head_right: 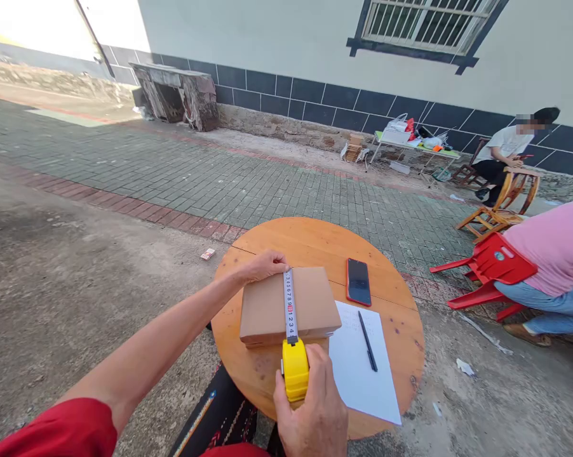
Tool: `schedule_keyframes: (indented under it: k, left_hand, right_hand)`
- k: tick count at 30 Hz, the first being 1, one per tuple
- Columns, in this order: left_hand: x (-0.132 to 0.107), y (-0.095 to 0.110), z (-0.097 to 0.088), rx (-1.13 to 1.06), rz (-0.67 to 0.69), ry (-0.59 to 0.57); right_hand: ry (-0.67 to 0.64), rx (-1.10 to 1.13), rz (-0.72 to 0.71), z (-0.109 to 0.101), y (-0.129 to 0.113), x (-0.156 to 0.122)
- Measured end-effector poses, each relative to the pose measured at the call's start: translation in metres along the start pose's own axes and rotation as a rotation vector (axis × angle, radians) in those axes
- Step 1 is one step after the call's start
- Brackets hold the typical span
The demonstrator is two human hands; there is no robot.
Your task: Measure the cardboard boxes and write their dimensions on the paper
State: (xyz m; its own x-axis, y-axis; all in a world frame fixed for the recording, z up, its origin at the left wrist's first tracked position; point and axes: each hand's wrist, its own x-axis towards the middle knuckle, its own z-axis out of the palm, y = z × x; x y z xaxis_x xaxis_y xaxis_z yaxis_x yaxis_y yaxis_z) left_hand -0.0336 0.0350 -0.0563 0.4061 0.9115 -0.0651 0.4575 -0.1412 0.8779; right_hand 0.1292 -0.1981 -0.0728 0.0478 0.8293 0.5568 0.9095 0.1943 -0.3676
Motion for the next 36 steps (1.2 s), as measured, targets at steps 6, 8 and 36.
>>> schedule_keyframes:
  k: [6,8,36]
  left_hand:
    - [-0.0019,-0.0011,0.0000,-0.032,0.007,0.015]
    - [-0.0026,-0.0007,0.0000,-0.040,0.003,0.017]
    - [-0.0010,-0.0001,0.0004,-0.027,0.034,0.034]
  right_hand:
    - [-0.013,0.013,-0.011,-0.0036,0.0081,0.0008]
    - [-0.013,0.012,-0.005,-0.0045,0.0094,0.0003]
    - [-0.001,-0.037,0.004,-0.0042,0.0066,-0.0021]
